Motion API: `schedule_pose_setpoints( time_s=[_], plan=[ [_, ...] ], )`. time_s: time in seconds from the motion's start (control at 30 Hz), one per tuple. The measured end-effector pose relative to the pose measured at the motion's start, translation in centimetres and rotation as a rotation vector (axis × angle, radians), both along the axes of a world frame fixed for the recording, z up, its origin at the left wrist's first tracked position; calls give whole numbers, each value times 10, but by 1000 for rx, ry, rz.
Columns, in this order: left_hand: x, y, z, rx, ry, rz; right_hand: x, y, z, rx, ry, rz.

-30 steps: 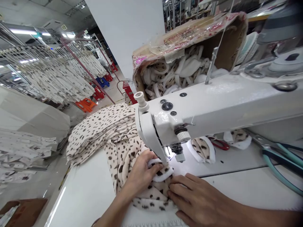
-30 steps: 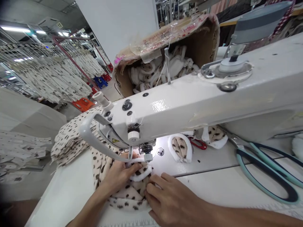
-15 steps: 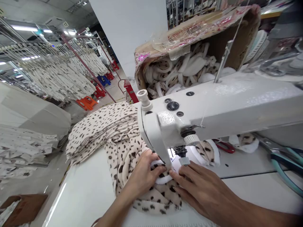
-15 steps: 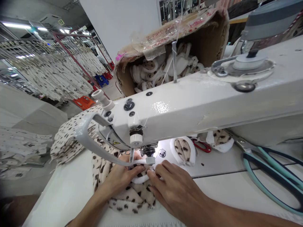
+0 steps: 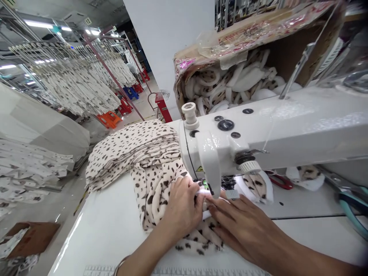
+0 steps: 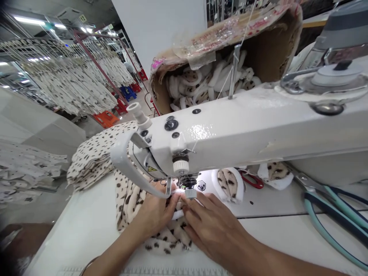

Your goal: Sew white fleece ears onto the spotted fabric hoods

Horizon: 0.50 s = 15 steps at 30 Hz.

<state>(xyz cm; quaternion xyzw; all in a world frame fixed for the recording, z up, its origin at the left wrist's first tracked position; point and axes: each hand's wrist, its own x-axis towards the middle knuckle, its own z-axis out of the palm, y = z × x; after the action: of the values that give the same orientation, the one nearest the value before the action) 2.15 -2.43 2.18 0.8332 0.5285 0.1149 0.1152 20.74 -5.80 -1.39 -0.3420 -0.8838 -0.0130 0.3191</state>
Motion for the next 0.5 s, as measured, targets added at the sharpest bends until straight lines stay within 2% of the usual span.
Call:
schedule_pose_setpoints(
  time_s=[0.13,0.23,0.33,0.5],
  plan=[
    [2,-4,-3,209,19,25,-1,1,7,-141,23,40],
    [0,-11,-3,310,-63,-193,-3,2,8,-183,42,34],
    [-3,-17,-5,379,-91,-366,-4,1,4,-156,50,16],
    [-8,-18,-3,338,-59,-373,-2,-9,-5,-2,-3,-17]
  ],
)
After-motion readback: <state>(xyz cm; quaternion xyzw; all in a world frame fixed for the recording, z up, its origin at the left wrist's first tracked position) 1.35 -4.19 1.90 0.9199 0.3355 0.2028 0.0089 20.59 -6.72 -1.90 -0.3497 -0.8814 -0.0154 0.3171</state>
